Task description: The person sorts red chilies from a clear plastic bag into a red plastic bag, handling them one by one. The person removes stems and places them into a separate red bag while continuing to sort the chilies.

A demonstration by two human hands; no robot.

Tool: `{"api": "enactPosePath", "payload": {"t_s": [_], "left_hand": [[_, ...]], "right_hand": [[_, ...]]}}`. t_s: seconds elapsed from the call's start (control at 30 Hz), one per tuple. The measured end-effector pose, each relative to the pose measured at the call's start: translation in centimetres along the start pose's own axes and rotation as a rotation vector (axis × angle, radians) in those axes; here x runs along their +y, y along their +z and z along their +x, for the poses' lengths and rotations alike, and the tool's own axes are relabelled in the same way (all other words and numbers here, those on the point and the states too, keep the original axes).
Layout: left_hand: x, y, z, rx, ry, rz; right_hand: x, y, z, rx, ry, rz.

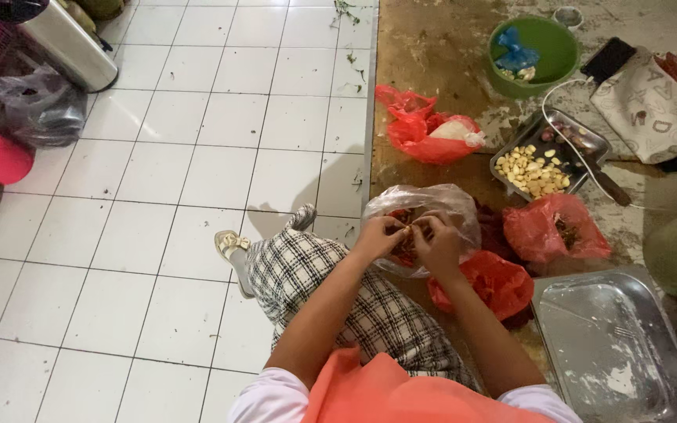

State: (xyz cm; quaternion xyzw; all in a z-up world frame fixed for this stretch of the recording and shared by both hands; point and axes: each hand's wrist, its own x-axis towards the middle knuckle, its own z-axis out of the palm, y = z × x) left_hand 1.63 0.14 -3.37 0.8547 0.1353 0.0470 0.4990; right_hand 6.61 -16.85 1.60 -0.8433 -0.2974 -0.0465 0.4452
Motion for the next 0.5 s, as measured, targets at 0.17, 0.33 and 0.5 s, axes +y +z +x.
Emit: {"api": "enactPosePath", "payload": {"t_s": [0.17, 0.33, 0.5], "left_hand": [[0.0, 0.1, 0.0, 0.023, 0.032, 0.067], [-0.1, 0.4, -0.1, -0.114, -0.038, 0.099], [-0.3, 0.5, 0.1, -0.08, -0.046, -0.041]], "right_hand": [[3.4, 1.6, -0.4, 0.051, -0.038, -0.044], [5.4, 1.7, 0.3, 0.078, 0.122, -0.02], [5.3, -0.6, 0.9, -0.016, 0.296, -0.223]]}}
